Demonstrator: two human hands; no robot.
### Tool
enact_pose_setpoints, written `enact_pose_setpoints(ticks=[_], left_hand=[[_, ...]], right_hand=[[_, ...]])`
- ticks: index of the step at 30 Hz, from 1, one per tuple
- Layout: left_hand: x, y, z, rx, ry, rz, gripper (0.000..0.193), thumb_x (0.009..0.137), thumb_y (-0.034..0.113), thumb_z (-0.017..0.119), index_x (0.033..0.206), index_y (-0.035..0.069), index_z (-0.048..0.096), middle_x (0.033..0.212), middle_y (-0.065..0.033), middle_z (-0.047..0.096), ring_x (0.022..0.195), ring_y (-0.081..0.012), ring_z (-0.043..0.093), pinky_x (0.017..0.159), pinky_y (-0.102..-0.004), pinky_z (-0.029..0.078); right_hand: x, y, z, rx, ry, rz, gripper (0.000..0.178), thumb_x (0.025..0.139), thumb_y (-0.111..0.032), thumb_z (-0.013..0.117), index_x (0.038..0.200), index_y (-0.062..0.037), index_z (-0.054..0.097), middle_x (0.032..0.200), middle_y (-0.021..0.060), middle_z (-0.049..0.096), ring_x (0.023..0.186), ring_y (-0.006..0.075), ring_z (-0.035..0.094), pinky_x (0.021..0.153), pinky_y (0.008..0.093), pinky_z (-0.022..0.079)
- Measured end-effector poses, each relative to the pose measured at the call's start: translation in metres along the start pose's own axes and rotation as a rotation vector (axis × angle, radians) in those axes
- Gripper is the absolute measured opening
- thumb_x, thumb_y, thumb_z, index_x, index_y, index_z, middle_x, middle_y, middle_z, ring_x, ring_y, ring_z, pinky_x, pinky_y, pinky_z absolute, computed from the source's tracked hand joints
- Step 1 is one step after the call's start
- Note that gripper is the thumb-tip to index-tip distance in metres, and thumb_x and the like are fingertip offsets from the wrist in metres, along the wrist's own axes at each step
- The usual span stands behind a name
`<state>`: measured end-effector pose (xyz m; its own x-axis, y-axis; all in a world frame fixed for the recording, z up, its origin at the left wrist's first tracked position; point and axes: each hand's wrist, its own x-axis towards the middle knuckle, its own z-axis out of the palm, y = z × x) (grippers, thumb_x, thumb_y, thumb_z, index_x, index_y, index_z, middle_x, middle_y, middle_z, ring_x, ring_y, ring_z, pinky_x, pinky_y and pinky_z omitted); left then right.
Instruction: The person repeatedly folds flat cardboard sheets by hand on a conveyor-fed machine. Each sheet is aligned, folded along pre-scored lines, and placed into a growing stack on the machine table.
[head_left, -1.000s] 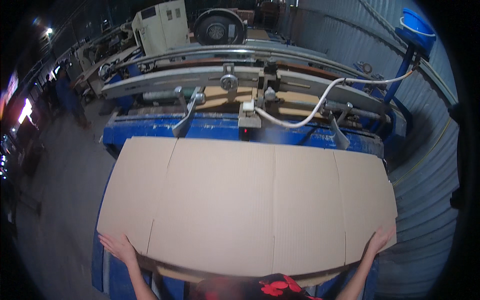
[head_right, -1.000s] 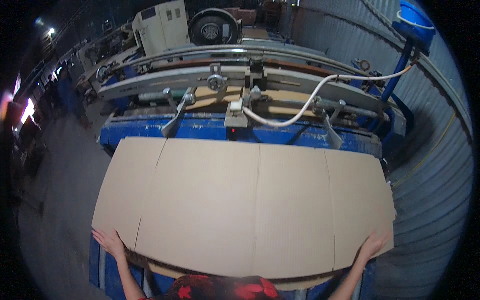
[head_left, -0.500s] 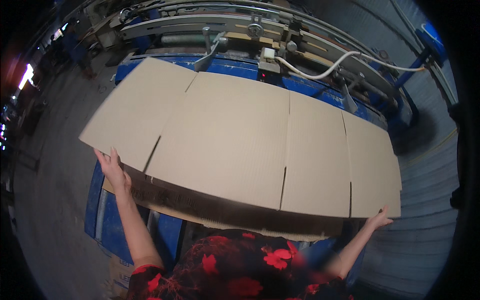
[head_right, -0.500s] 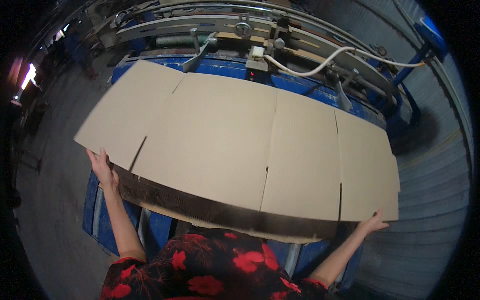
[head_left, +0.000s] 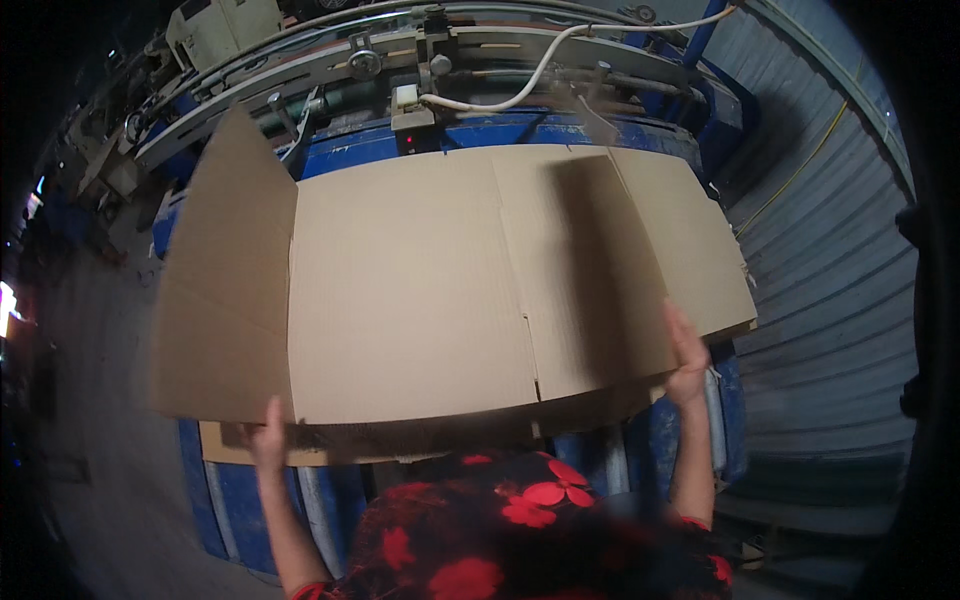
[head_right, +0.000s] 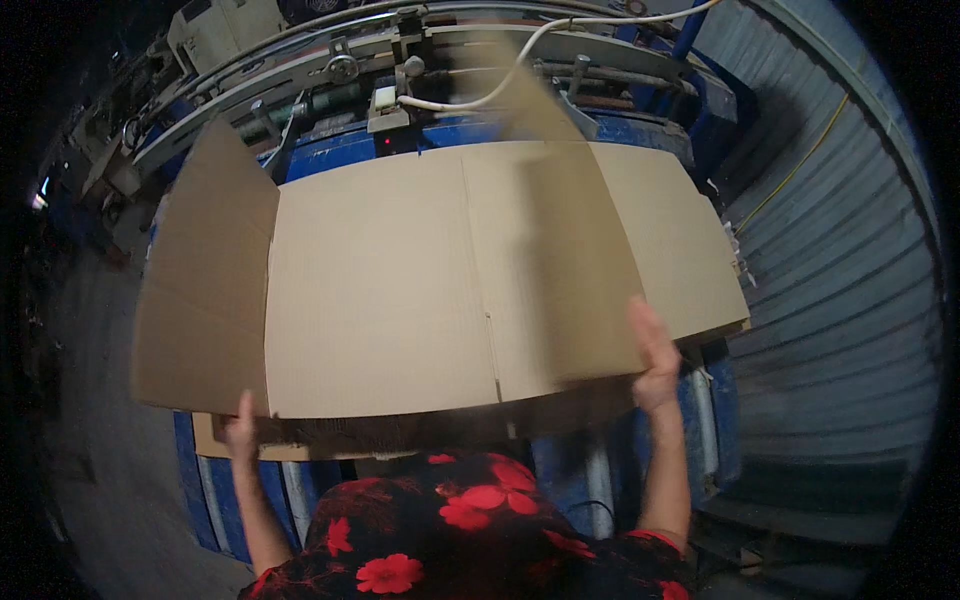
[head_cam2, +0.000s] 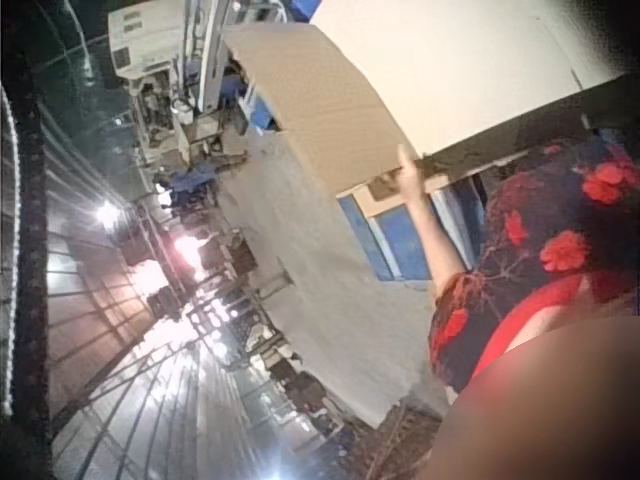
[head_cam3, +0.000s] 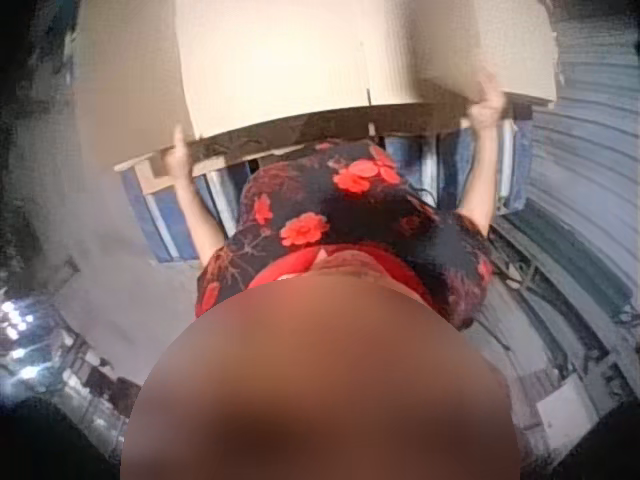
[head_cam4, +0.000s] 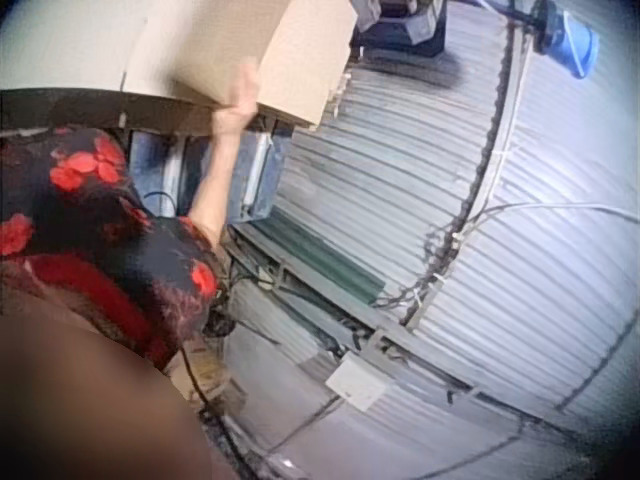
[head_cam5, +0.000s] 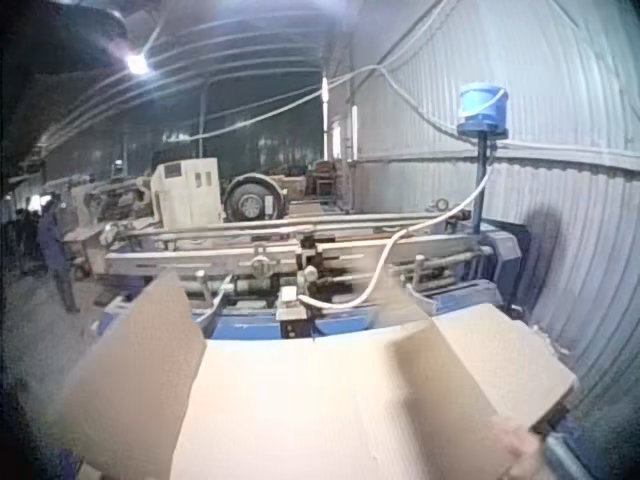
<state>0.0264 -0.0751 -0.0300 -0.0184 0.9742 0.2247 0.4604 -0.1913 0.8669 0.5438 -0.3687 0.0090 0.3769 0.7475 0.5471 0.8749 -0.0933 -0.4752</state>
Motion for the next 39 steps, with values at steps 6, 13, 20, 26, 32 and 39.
enact_pose_setpoints(ticks=[6, 13, 20, 26, 32, 39], left_hand=[[0.031, 0.03, 0.076, 0.437, -0.314, 0.742, 0.062, 0.078, -0.012, 0.05, 0.135, 0.011, 0.049, 0.138, -0.0172, 0.047, 0.127, -0.038, 0.044, 0.104, -0.0463, 0.037], [0.108, 0.039, 0.14, 0.6, -0.305, 0.793, 0.07, 0.075, -0.013, 0.048, 0.135, 0.024, 0.05, 0.142, -0.0117, 0.043, 0.128, -0.0403, 0.04, 0.104, -0.0562, 0.032], [0.215, 0.042, 0.204, 0.604, -0.375, 0.763, 0.072, 0.073, -0.011, 0.05, 0.135, 0.026, 0.049, 0.14, -0.0124, 0.046, 0.128, -0.0416, 0.04, 0.104, -0.0552, 0.031], [0.287, 0.058, 0.265, 0.742, -0.283, 0.68, 0.067, 0.08, -0.003, 0.052, 0.14, 0.025, 0.041, 0.139, -0.0142, 0.046, 0.129, -0.0353, 0.041, 0.103, -0.0529, 0.033], [0.25, 0.06, 0.224, 0.609, -0.282, 0.513, 0.05, 0.087, 0.011, 0.055, 0.136, 0.013, 0.044, 0.135, -0.0132, 0.05, 0.126, -0.0298, 0.045, 0.105, -0.0533, 0.03], [0.099, -0.033, 0.013, 1.027, 0.463, -0.021, 0.062, 0.089, 0.023, 0.056, 0.14, -0.003, 0.032, 0.145, -0.0236, 0.032, 0.135, -0.0378, 0.027, 0.111, -0.045, 0.023]], right_hand=[[0.037, -0.002, 0.057, -0.416, -0.373, -0.221, 0.062, 0.07, 0.008, 0.051, 0.127, -0.0159, 0.057, 0.133, 0.0129, 0.052, 0.125, 0.036, 0.044, 0.101, 0.0461, 0.036], [0.123, 0.049, 0.111, -0.378, -0.33, -0.212, 0.062, 0.074, 0.009, 0.048, 0.128, -0.0209, 0.057, 0.133, 0.01, 0.052, 0.126, 0.0335, 0.044, 0.103, 0.0457, 0.035], [0.223, 0.091, 0.167, -0.331, -0.309, -0.165, 0.06, 0.075, 0.009, 0.047, 0.126, -0.0224, 0.059, 0.133, 0.0109, 0.052, 0.126, 0.031, 0.045, 0.102, 0.0442, 0.036], [0.31, 0.118, 0.208, -0.54, -0.239, -0.082, 0.053, 0.082, 0.002, 0.047, 0.128, -0.0216, 0.056, 0.129, 0.0123, 0.053, 0.119, 0.0288, 0.05, 0.097, 0.0471, 0.037], [0.318, 0.148, 0.183, -0.506, -0.211, -0.033, 0.045, 0.082, -0.005, 0.052, 0.126, -0.0156, 0.054, 0.126, 0.0122, 0.054, 0.118, 0.0296, 0.05, 0.096, 0.0451, 0.038], [0.09, 0.194, 0.014, -0.505, 0.415, 0.495, 0.06, 0.086, -0.025, 0.062, 0.131, 0.0092, 0.042, 0.135, 0.0248, 0.045, 0.126, 0.0368, 0.041, 0.108, 0.0424, 0.03]])
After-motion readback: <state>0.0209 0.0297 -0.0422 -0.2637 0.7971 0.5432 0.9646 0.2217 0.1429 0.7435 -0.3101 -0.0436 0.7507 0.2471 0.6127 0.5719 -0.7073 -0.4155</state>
